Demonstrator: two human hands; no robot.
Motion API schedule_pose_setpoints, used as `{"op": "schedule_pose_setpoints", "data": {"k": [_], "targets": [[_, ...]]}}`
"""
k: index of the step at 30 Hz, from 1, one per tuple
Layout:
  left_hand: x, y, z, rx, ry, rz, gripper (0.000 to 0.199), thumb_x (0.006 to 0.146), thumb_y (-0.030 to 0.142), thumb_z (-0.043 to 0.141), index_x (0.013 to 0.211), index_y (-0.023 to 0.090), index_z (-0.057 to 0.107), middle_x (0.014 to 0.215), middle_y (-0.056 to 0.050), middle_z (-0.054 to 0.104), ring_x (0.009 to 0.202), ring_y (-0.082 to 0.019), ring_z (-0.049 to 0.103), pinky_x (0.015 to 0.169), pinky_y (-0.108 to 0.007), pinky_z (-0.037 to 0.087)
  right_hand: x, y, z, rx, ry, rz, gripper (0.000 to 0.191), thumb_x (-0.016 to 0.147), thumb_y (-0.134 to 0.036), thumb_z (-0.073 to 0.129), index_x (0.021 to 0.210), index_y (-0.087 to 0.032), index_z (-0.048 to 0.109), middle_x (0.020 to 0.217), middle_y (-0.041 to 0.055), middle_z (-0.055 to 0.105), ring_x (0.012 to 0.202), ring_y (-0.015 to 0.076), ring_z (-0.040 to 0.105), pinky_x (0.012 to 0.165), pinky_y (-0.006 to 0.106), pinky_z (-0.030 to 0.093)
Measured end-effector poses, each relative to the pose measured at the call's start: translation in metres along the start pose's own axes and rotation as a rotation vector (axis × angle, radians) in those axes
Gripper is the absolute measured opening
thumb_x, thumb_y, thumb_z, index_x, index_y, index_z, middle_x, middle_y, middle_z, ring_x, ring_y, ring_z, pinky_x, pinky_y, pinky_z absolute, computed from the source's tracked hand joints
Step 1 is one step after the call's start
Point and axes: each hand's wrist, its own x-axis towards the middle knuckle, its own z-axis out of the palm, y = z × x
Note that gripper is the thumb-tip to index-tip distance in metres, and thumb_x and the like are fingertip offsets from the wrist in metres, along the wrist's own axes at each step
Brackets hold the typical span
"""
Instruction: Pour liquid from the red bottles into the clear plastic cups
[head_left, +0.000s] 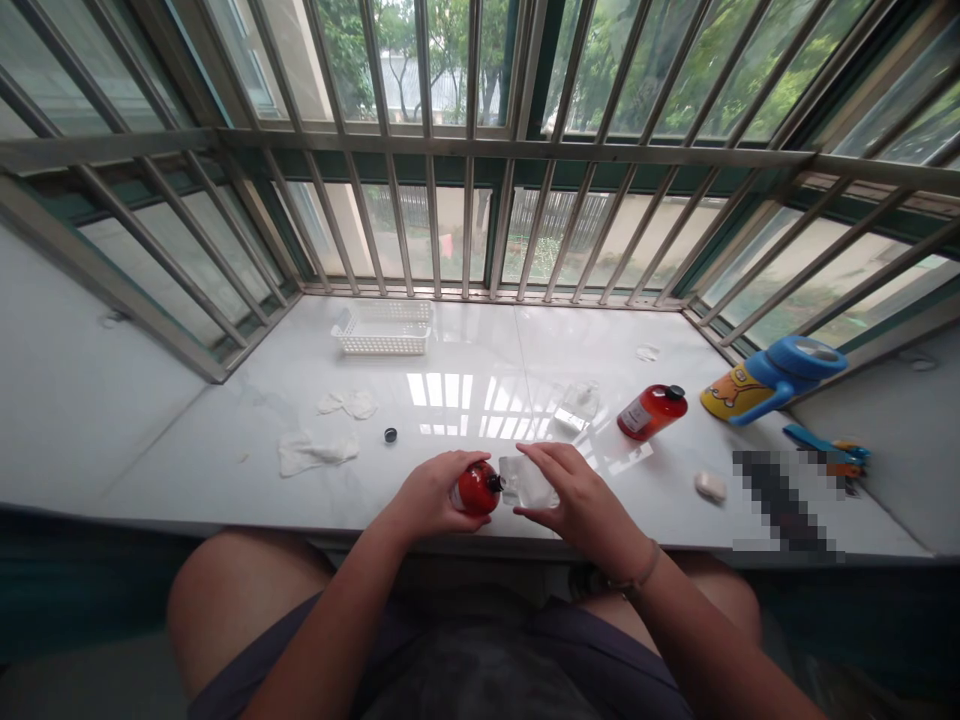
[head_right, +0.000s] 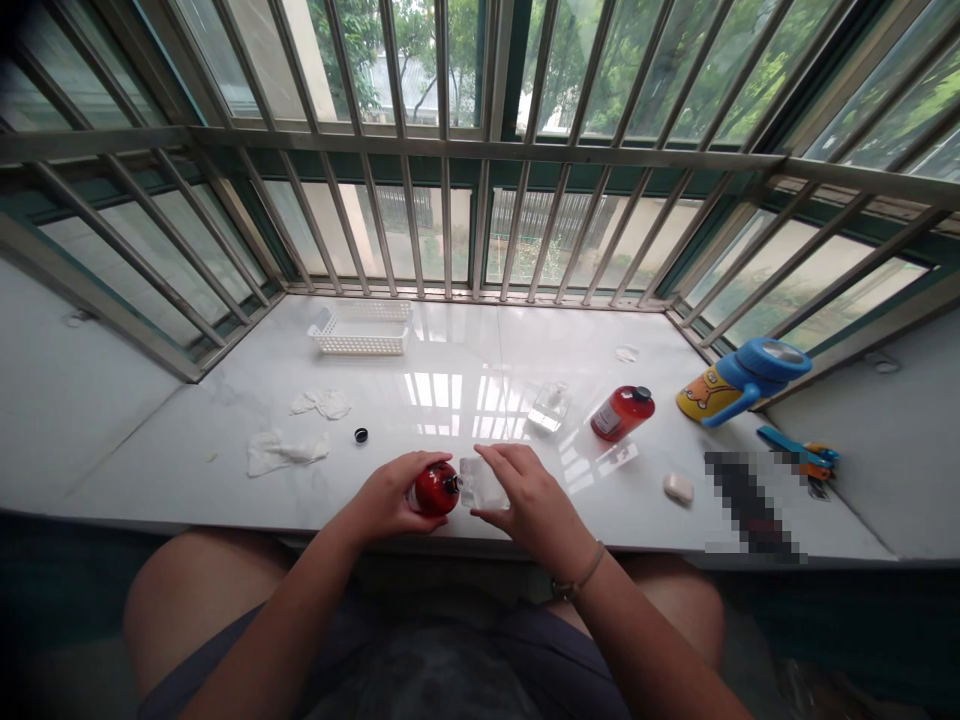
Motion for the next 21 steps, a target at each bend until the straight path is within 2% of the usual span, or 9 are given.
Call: {"op": "schedule_pose_setpoints", "data": {"k": [21], "targets": [[0.000, -0.003, -0.002, -0.017, 0.017, -0.013, 0.084, 0.067, 0.031, 0.095, 0.145, 0.036, 0.065, 0.141, -0.005, 0.073, 0.126, -0.035, 0.071, 0.110, -0.048, 0.058, 0.015, -0.010, -0.011, -0.088, -0.075, -0.054, 0.098, 0.083, -0.023, 0.091, 0.166, -0.035, 0.041, 0.135, 0.0129, 0.066, 0.124, 0.0377, 0.066, 0.103, 0.056, 0.063]]}}
